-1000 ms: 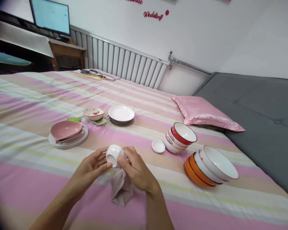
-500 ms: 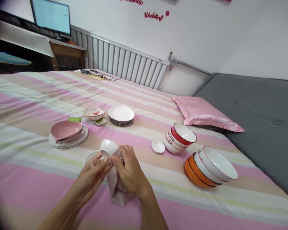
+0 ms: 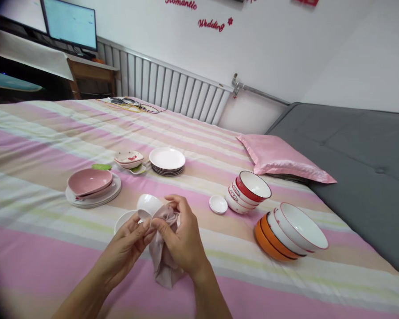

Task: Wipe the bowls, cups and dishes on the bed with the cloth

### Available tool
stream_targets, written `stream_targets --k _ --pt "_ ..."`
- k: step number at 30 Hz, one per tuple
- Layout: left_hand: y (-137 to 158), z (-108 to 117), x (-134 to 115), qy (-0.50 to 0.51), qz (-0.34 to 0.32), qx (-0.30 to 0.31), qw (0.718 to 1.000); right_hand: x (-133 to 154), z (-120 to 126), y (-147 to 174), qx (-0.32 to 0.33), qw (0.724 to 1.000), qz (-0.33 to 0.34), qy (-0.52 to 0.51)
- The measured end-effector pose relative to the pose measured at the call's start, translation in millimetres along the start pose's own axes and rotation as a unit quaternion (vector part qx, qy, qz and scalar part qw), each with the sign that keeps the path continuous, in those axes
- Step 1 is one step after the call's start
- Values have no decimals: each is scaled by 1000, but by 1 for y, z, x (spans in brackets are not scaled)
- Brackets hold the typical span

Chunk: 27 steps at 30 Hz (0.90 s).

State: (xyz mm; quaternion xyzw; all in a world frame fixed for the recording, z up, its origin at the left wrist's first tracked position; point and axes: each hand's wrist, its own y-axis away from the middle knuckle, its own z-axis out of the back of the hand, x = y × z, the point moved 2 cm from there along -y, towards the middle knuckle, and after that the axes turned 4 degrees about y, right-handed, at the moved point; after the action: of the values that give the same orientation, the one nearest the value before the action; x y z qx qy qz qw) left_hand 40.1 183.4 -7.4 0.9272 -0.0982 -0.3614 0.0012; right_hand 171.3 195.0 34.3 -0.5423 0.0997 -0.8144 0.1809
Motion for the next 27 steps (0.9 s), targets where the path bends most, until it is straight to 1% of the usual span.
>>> stream_targets --k 2,4,7,10,13,19,22,25,27 --pt "0 1 0 6 1 3 1000 0 -1 0 -51 999 -3 1" --pt "-2 0 0 6 2 10 1000 2 -2 0 -82 996 9 27" --pt "-4 0 0 0 -5 -3 1000 6 -1 -1 -89 994 23 62" --pt "-5 1 2 -8 -8 -21 1000 8 3 -2 -72 995 27 59" --pt "-7 2 3 -33 -4 -35 999 7 7 -5 -59 997 14 41" --pt "-10 -1 4 -51 7 -14 999 1 6 -9 -34 999 -6 11" --pt "-8 -4 4 -75 11 -33 997 -3 6 -10 -21 1000 -12 -16" --pt "-6 -6 2 -115 8 -62 991 -6 11 -10 15 999 -17 -49" --pt "-5 -6 -2 -141 -20 -64 988 -9 15 -9 63 995 -34 -76"
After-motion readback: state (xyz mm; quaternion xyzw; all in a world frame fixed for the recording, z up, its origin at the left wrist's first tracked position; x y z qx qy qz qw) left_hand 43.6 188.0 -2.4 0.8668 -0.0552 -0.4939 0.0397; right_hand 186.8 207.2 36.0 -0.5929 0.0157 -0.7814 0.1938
